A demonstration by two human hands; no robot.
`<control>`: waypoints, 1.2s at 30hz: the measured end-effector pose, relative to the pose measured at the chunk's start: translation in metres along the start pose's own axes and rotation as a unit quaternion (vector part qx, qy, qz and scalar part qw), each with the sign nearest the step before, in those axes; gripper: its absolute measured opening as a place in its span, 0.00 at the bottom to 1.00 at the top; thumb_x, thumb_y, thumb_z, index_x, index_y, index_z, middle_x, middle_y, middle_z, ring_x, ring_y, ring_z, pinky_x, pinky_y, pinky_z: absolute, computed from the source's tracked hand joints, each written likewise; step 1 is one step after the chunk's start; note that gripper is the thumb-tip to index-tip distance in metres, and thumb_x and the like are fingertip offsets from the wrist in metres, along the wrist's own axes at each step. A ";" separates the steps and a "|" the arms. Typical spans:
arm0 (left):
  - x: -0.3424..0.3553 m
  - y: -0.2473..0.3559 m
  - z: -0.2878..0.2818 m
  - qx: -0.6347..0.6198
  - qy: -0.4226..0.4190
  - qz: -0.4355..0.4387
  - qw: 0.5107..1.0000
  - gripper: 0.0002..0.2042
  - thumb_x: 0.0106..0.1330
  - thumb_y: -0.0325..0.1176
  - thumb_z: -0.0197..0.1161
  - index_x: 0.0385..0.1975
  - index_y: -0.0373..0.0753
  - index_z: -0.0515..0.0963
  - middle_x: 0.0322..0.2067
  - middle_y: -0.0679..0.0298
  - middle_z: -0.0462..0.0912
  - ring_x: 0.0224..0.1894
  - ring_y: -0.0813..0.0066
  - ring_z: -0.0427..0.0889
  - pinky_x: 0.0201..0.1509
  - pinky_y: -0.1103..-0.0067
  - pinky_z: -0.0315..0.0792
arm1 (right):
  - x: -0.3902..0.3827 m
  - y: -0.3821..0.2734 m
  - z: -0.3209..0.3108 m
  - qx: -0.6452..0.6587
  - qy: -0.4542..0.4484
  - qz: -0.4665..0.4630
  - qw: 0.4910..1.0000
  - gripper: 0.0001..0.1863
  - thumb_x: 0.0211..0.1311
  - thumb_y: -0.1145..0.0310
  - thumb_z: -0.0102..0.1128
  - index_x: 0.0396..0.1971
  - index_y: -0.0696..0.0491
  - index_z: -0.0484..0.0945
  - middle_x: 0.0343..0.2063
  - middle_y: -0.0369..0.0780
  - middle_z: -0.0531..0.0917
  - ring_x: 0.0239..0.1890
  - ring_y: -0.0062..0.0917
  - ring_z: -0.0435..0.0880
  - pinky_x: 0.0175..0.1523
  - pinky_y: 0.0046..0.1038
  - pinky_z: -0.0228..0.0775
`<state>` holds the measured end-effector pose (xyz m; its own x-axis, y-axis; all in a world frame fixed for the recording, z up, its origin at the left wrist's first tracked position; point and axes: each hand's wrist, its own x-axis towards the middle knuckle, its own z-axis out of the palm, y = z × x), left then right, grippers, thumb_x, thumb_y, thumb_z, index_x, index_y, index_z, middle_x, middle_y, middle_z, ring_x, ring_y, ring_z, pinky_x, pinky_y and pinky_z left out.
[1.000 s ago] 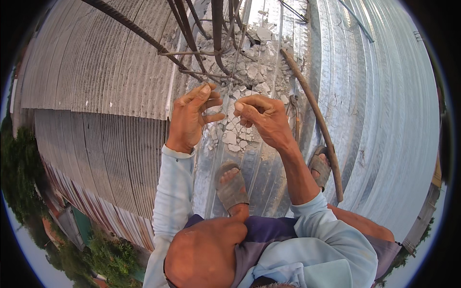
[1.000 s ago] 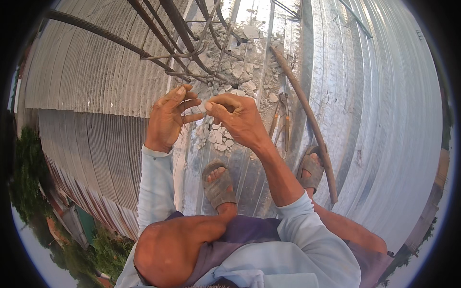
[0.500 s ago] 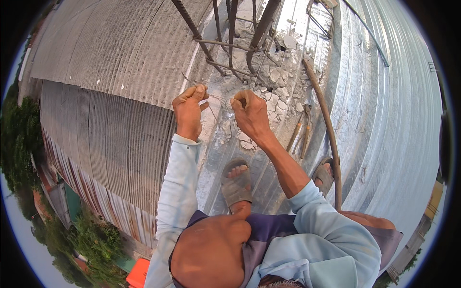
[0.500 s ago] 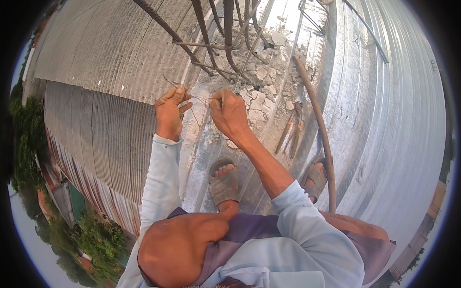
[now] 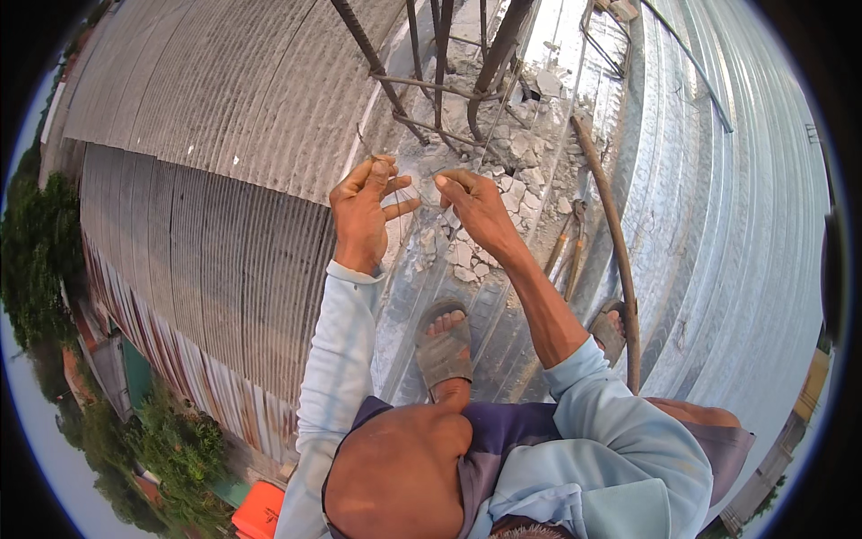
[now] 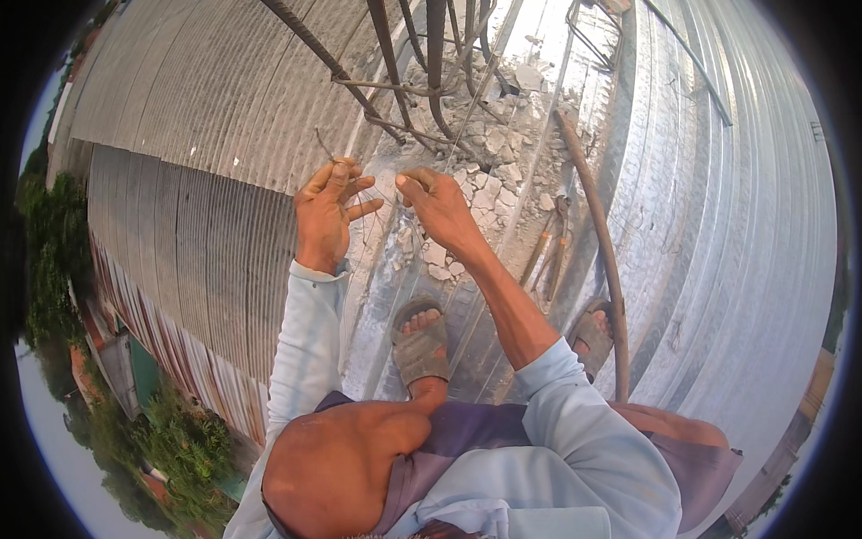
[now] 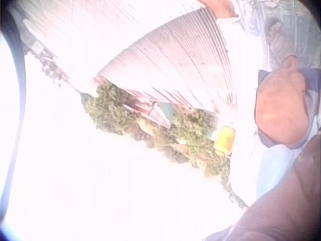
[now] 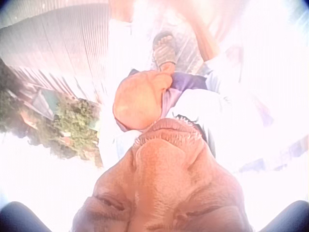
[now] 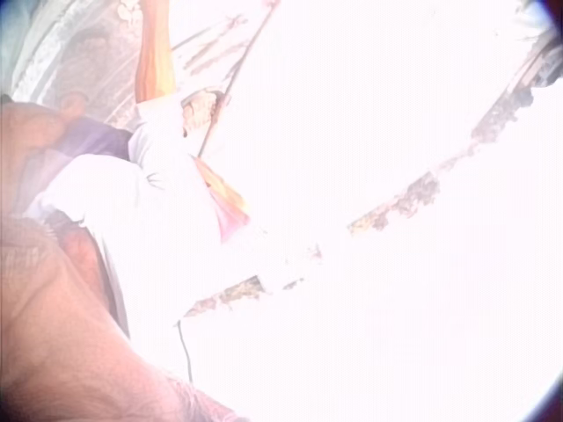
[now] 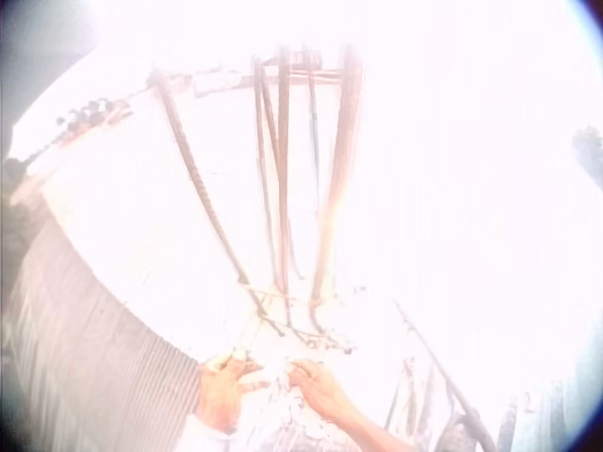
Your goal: The person works on a corrugated metal roof, using a hammer to break away concrete around exposed rebar. They then tie wire around the rebar to secure it.
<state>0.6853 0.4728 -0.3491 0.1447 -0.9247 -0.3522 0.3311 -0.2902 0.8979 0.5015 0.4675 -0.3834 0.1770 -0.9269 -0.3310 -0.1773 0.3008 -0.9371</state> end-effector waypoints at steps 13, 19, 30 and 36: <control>-0.009 0.002 -0.016 0.033 0.092 0.027 0.995 0.19 0.74 0.41 0.64 0.48 0.27 0.81 0.37 0.59 0.81 0.36 0.73 0.83 0.30 0.73 0.88 | -0.015 -0.016 0.020 0.043 -0.098 -0.077 0.991 0.27 0.69 0.58 0.68 0.59 0.60 0.74 0.32 0.39 0.84 0.38 0.23 0.83 0.43 0.28 0.77; -0.008 0.007 -0.011 0.015 0.078 0.000 0.997 0.19 0.74 0.41 0.64 0.51 0.30 0.79 0.35 0.61 0.82 0.34 0.74 0.83 0.29 0.76 0.84 | -0.017 -0.022 0.017 0.090 -0.028 -0.074 0.993 0.13 0.63 0.67 0.68 0.41 0.61 0.85 0.36 0.44 0.87 0.39 0.30 0.86 0.44 0.32 0.77; 0.012 0.023 -0.100 -0.091 0.282 0.081 0.952 0.14 0.74 0.40 0.63 0.47 0.34 0.80 0.31 0.63 0.82 0.32 0.72 0.83 0.28 0.72 0.81 | -0.016 -0.005 -0.113 0.536 -0.148 -0.162 0.815 0.12 0.59 0.66 0.55 0.21 0.58 0.78 0.24 0.42 0.77 0.17 0.24 0.69 0.23 0.24 0.64; -0.006 0.048 -0.048 0.000 0.205 0.132 0.970 0.15 0.73 0.40 0.65 0.46 0.32 0.82 0.31 0.64 0.80 0.32 0.76 0.83 0.25 0.76 0.84 | -0.039 -0.025 -0.125 -0.237 -0.014 -0.090 0.967 0.15 0.63 0.61 0.66 0.32 0.60 0.84 0.29 0.46 0.85 0.27 0.26 0.84 0.32 0.23 0.74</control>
<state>0.7452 0.4757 -0.3165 0.5827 -0.7913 -0.1852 0.2324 -0.0561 0.9710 0.3777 0.4678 -0.3328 0.2712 -0.9463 -0.1758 -0.5635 -0.0080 -0.8261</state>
